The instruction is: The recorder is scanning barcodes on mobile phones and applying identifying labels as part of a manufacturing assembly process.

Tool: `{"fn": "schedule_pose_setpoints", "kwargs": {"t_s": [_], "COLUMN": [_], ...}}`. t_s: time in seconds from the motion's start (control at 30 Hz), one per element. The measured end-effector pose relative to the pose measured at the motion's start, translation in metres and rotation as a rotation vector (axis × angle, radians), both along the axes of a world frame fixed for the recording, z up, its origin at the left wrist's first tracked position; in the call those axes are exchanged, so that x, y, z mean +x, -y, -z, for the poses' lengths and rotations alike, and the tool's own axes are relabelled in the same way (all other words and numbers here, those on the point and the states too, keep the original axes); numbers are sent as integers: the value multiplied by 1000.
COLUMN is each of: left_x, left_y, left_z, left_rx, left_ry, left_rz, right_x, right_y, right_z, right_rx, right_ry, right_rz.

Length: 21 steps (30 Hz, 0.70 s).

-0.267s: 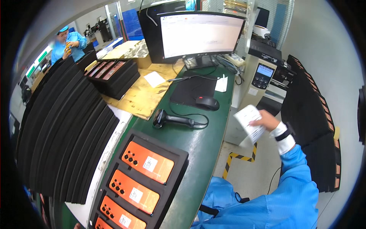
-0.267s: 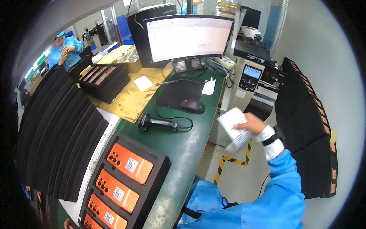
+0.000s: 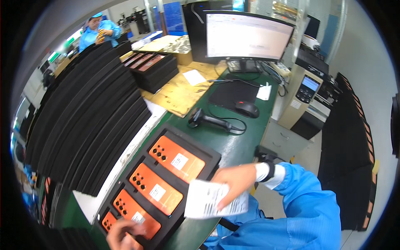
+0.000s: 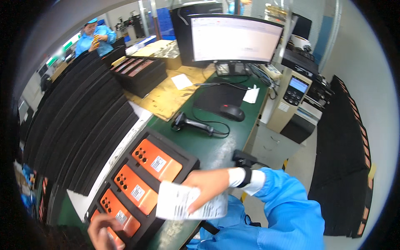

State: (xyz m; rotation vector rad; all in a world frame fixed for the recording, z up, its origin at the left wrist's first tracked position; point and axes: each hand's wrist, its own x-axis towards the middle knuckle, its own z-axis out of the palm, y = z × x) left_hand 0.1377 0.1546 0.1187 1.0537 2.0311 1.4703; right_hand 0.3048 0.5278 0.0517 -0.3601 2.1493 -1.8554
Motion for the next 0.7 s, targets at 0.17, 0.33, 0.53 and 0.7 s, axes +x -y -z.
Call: {"fn": "schedule_pose_setpoints", "kwargs": {"t_s": [0.17,0.33,0.53,0.7], "left_x": [24,23,6,-8], "left_y": [-44,12,16,-60], "left_z": [25,41,35,-3], "left_rx": [-88,144,118,-106], "left_ry": [289,334,-199,-673], "left_rz": [192,-361,-420,-29], "right_x": [-67,-58,-64,-72], "right_y": [71,38,9,15], "right_z": [-26,-50,-54,-60], "right_rx": [118,227,448,590], "right_ry": [-114,-124,-78,-142], "right_rz": [-502,-269,-147,-66]}}
